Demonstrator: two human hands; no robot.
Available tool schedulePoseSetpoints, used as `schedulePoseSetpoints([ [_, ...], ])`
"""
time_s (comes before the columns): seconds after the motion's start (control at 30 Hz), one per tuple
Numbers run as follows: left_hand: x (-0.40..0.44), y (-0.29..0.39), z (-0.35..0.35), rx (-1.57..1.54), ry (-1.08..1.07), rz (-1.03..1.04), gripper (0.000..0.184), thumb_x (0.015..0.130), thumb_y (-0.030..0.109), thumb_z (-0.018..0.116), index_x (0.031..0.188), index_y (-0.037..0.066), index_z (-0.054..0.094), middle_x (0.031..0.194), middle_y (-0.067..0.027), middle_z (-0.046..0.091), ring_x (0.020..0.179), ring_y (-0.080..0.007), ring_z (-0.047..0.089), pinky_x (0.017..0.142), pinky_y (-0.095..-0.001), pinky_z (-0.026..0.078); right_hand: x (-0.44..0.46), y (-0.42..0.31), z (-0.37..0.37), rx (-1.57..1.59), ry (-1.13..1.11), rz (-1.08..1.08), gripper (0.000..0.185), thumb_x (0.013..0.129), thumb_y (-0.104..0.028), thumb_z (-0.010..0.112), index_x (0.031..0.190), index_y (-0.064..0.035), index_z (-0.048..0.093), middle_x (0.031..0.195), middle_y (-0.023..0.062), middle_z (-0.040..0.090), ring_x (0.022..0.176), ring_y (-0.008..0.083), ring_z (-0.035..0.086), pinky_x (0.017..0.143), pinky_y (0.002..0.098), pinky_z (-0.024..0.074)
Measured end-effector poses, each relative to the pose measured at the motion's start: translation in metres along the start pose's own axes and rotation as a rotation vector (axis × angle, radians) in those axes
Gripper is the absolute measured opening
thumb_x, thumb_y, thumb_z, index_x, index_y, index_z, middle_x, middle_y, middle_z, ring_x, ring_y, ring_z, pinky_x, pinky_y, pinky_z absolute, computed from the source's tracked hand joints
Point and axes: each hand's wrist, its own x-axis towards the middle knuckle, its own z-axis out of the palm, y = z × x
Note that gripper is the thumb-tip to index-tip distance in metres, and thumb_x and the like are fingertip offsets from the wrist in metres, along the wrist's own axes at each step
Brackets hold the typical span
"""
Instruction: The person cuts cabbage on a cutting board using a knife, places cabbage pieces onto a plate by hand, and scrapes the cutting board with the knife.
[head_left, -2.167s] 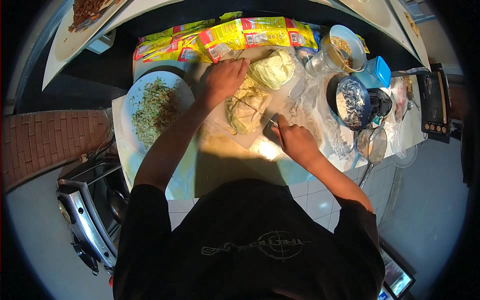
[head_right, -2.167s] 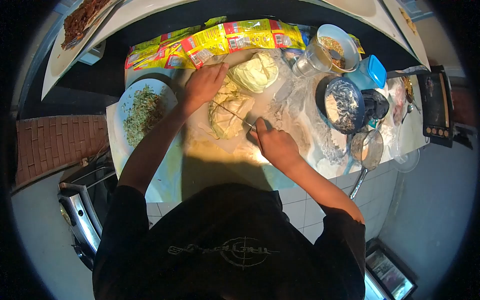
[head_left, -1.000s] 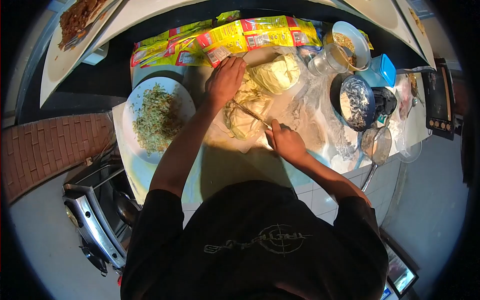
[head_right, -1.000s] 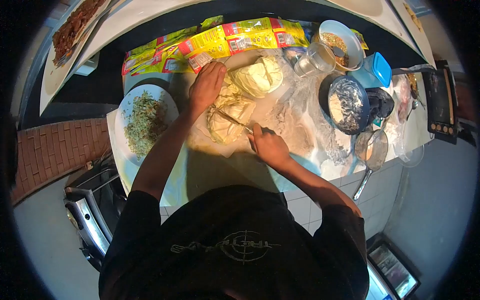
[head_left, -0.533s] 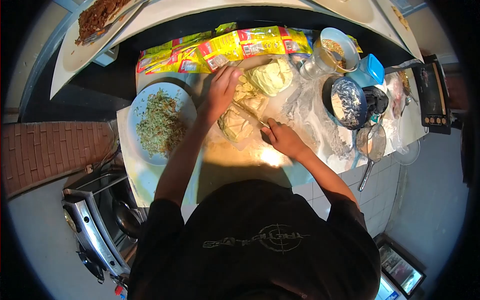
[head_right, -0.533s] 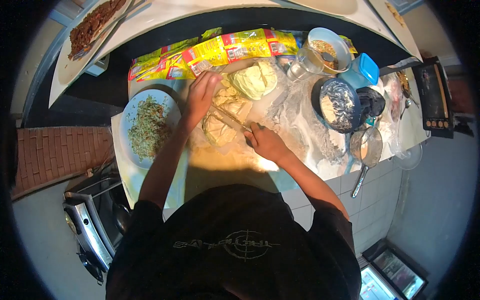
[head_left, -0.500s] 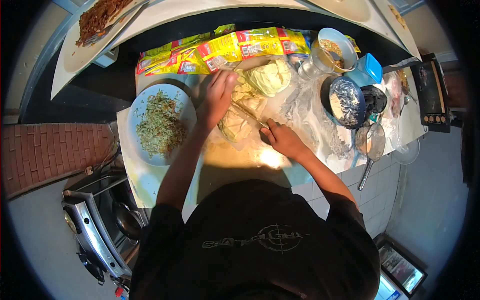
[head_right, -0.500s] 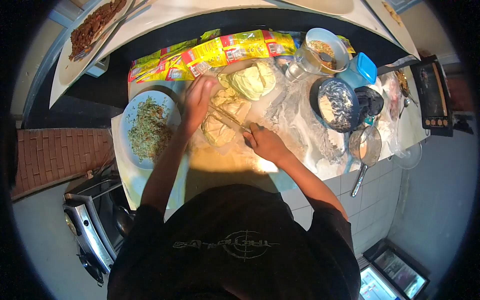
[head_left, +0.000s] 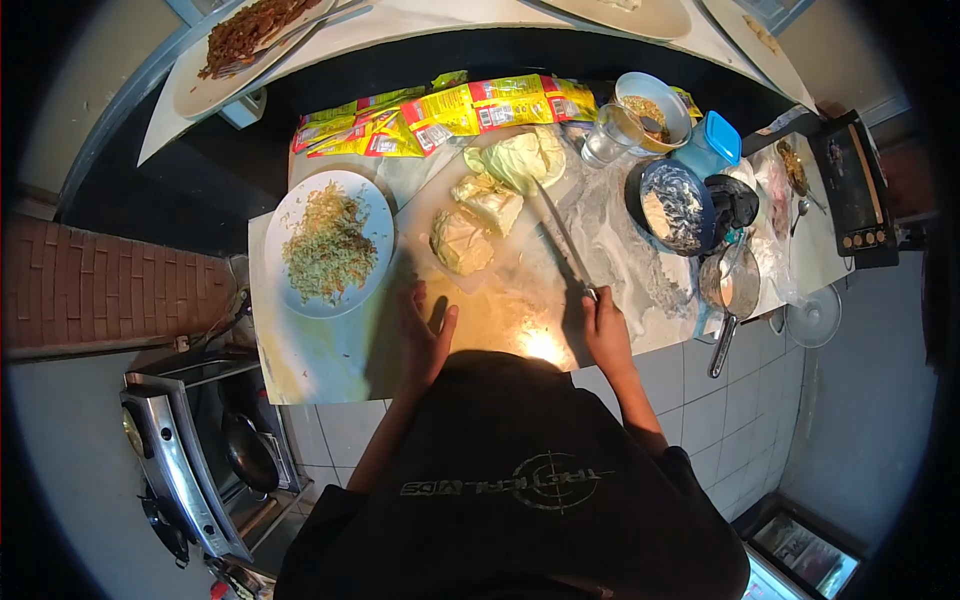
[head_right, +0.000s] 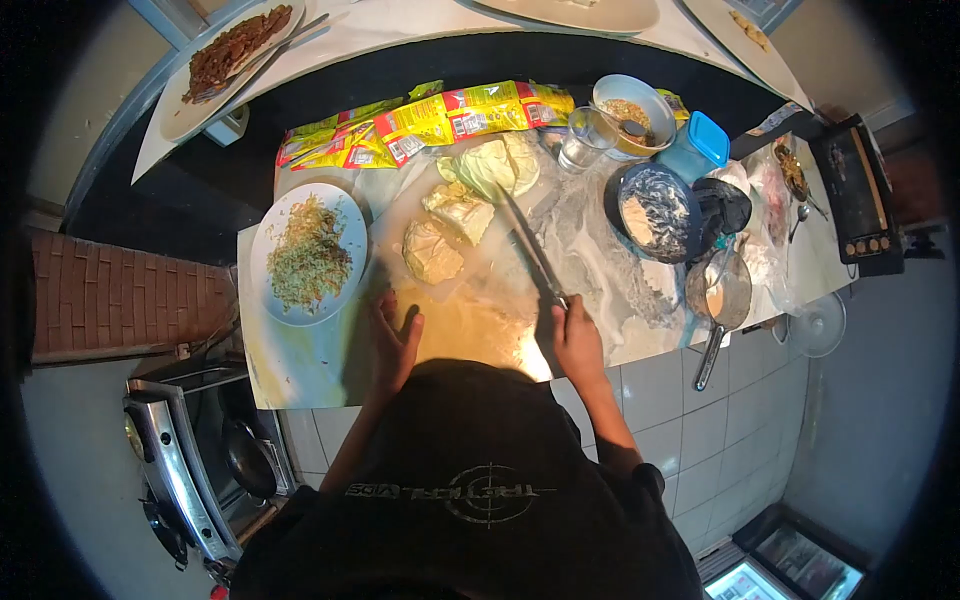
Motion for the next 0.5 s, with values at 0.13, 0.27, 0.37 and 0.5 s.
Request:
schedulePoseSetpoints([
  [0.13, 0.008, -0.009, 0.017, 0.090, 0.039, 0.056, 0.082, 0.078, 0.023, 0.080, 0.139, -0.003, 0.031, 0.135, -0.0259, 0.041, 0.126, -0.0416, 0.042, 0.106, -0.0464, 0.037, -0.013, 0.031, 0.004, -0.246, 0.180, -0.038, 0.024, 0.096, -0.017, 0.055, 0.105, 0.0039, 0.048, 0.097, 0.0256, 0.058, 0.090, 0.0439, 0.057, 0.078, 0.0499, 0.0464],
  [0.27, 0.040, -0.012, 0.026, 0.244, 0.064, 0.250, 0.096, 0.071, 0.028, 0.085, 0.142, -0.002, 0.028, 0.137, -0.0258, 0.040, 0.129, -0.0431, 0.039, 0.108, -0.0491, 0.033, -0.002, 0.032, 0.009, -0.387, 0.202, 0.044, 0.023, 0.094, -0.016, 0.057, 0.104, 0.0030, 0.050, 0.099, 0.0212, 0.056, 0.093, 0.0395, 0.056, 0.079, 0.0485, 0.0465],
  [0.37, 0.051, -0.019, 0.035, 0.271, 0.109, 0.344, 0.106, 0.066, 0.035, 0.087, 0.144, -0.001, 0.026, 0.140, -0.0235, 0.038, 0.134, -0.0426, 0.034, 0.111, -0.0543, 0.027, 0.012, 0.029, 0.013, -0.418, 0.216, 0.057, 0.025, 0.092, -0.018, 0.058, 0.104, 0.0017, 0.050, 0.102, 0.0199, 0.055, 0.096, 0.0383, 0.055, 0.080, 0.0499, 0.0449],
  [0.5, 0.051, -0.023, 0.035, 0.445, 0.068, 0.253, 0.116, 0.061, 0.044, 0.088, 0.147, 0.001, 0.022, 0.147, -0.0201, 0.034, 0.140, -0.0416, 0.027, 0.112, -0.0600, 0.021, 0.023, 0.003, 0.001, -0.490, 0.275, -0.014, 0.032, 0.088, -0.020, 0.062, 0.110, -0.0002, 0.050, 0.110, 0.0205, 0.050, 0.101, 0.0397, 0.052, 0.084, 0.0512, 0.0419],
])
